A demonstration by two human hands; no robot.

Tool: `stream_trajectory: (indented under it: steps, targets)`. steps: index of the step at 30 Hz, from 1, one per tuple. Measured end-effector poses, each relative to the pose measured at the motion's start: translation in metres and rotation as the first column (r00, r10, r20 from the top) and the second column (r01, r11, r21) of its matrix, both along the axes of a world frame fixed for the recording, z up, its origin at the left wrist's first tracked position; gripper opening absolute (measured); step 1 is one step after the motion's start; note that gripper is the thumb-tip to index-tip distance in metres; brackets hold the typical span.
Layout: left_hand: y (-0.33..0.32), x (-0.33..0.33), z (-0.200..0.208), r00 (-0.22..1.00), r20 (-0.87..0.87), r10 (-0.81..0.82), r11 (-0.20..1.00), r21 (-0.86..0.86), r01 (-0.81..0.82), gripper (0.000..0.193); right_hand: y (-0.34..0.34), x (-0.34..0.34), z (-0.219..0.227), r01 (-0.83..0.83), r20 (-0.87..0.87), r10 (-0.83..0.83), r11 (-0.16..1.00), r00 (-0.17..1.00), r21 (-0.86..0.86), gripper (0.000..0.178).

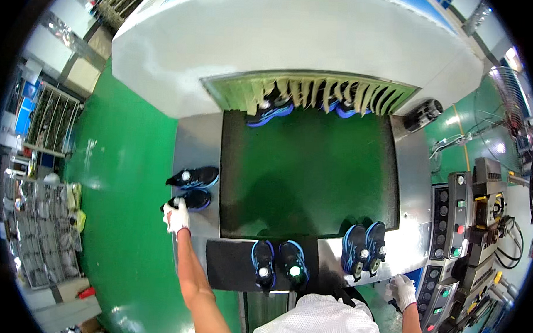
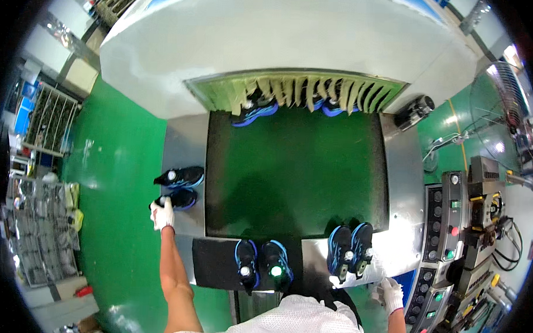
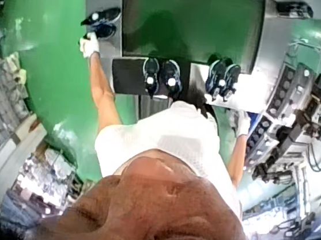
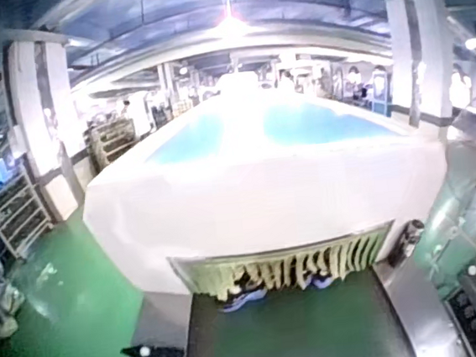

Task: The person places shoes into an industrial press machine, operates the machine with buttons, removes the shoes, and uses a handheld scanner on them before placing them on a conveyor.

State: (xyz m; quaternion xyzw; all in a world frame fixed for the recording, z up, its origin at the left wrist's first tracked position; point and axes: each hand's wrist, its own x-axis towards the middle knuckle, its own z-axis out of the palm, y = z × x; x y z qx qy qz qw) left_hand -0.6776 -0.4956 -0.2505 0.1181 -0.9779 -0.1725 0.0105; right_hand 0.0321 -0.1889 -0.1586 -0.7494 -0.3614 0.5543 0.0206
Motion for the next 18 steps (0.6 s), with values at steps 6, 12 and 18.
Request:
stream_trajectory:
  steps: [6,12,18]
  targets:
    - [-0.032,0.013,0.007,0.987,-0.085,-0.136,0.984,0.108,0.145,0.052,0.002,-0.076,0.017,-0.225,-0.038,0.231,0.967,0.972,0.117,0.057]
    - [0.014,0.100,0.119,0.552,-0.209,-0.807,0.566,-0.006,0.825,0.033,-0.010,-0.191,0.061,-0.272,-0.391,0.327,0.943,0.861,0.190,0.062]
    - [0.111,0.198,0.179,-0.310,-0.373,-0.875,-0.423,0.275,0.863,0.032,0.002,-0.254,0.040,-0.383,-0.761,0.092,0.898,0.642,-0.215,0.084]
